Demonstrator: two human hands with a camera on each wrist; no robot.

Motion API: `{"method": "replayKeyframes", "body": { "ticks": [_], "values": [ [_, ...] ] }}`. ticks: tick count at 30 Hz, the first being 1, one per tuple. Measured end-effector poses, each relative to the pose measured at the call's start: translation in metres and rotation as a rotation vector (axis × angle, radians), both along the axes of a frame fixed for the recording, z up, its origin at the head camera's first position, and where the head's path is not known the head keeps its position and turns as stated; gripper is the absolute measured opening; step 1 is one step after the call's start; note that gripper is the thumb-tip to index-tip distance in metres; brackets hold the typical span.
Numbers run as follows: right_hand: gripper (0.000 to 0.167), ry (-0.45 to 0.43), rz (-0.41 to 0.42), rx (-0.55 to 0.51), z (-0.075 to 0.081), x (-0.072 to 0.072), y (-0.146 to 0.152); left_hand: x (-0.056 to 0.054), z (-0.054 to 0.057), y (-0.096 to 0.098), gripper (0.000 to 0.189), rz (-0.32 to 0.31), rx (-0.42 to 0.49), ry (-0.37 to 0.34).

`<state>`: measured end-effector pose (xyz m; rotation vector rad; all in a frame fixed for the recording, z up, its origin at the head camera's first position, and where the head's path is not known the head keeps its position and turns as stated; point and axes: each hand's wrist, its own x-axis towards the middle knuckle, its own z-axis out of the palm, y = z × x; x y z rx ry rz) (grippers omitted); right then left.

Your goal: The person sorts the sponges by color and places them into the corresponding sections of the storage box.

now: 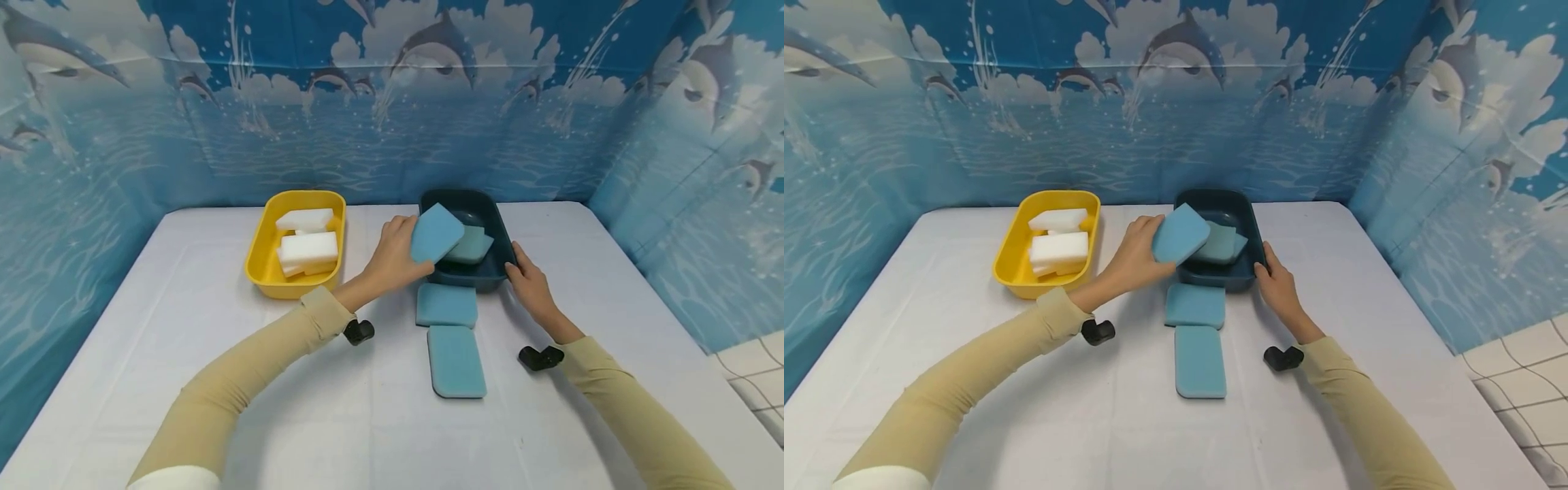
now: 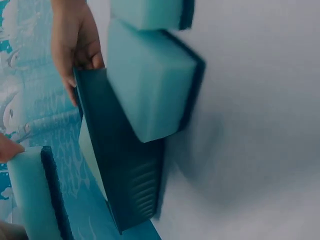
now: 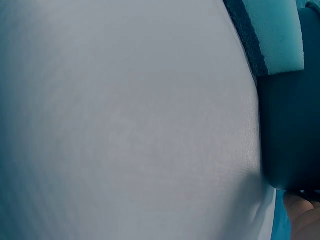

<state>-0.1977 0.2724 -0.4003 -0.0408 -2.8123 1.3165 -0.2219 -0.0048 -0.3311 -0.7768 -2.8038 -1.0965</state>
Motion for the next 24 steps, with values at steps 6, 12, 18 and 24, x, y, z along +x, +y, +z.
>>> {"method": "replayKeyframes", "body": {
  "ticks": [6, 12, 18, 24],
  "values": [
    [0.058, -0.005, 0.002, 0.001, 0.000, 0.001, -0.001, -0.016, 0.008, 0.011, 0.082, 0.019, -0.041, 0.006],
    [0.058, 0.006, -0.001, 0.000, 0.001, 0.000, -0.001, -0.031, 0.014, 0.019, 0.082, 0.020, -0.056, 0.015],
    [0.058, 0.012, 0.004, 0.000, 0.001, -0.001, -0.001, -0.049, 0.011, 0.025, 0.079, 0.048, -0.052, 0.006],
    [0.058, 0.011, 0.007, 0.018, 0.000, 0.002, 0.000, -0.061, 0.000, 0.029, 0.079, 0.053, -0.061, -0.044]
  ]
}}
